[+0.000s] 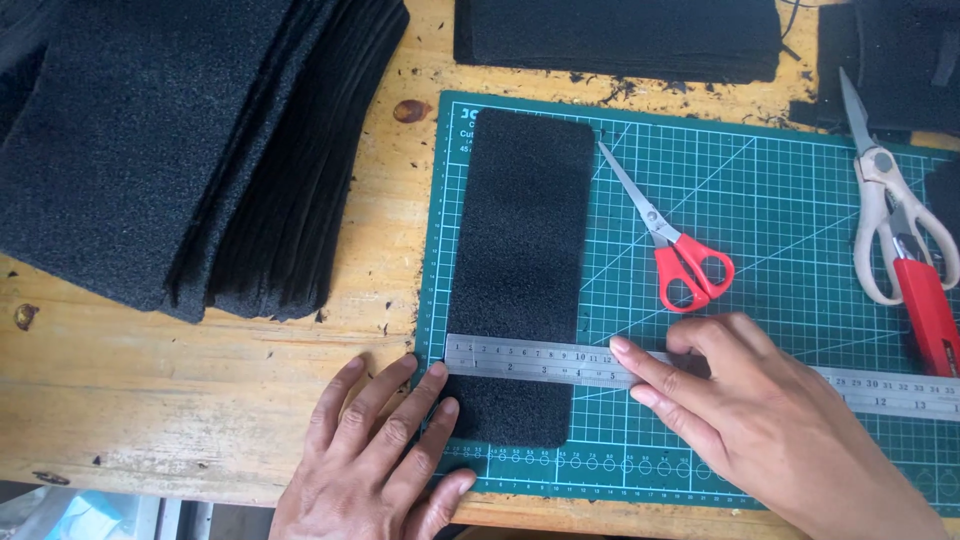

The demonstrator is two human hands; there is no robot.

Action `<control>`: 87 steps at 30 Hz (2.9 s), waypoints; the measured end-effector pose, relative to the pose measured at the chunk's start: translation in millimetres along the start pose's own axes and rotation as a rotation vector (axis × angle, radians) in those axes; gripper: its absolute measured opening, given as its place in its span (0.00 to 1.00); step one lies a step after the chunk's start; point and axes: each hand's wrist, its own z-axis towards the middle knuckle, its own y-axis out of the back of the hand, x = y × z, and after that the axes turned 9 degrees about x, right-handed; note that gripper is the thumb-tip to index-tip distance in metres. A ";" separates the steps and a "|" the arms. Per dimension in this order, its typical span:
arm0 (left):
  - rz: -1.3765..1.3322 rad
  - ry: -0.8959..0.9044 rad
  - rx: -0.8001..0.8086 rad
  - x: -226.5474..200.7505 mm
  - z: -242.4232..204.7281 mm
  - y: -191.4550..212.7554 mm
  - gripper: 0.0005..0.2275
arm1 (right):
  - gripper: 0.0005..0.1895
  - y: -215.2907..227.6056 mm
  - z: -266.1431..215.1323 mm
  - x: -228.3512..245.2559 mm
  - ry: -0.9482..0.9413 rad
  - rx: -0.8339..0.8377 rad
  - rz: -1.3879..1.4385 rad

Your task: The person measures a black foam sheet on a green cutting mat using a metal ruler, then uses a red utility knife to cut along the ruler's edge. After the cut, the person uses scissors to trim the foam piece further.

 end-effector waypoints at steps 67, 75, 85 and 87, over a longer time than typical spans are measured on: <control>-0.005 -0.014 -0.024 0.7 1.5 -0.7 0.20 | 0.28 3.9 2.7 0.2 -0.016 0.039 0.131; -0.002 -0.011 -0.025 0.2 2.2 0.6 0.20 | 0.30 3.1 2.3 0.2 -0.088 0.152 0.103; -0.008 -0.008 0.021 -0.4 1.2 4.6 0.20 | 0.29 2.1 1.2 1.4 0.002 -0.012 0.073; -0.038 -0.028 0.020 -1.2 3.5 10.4 0.20 | 0.30 -1.4 -0.1 0.2 0.002 -0.022 0.000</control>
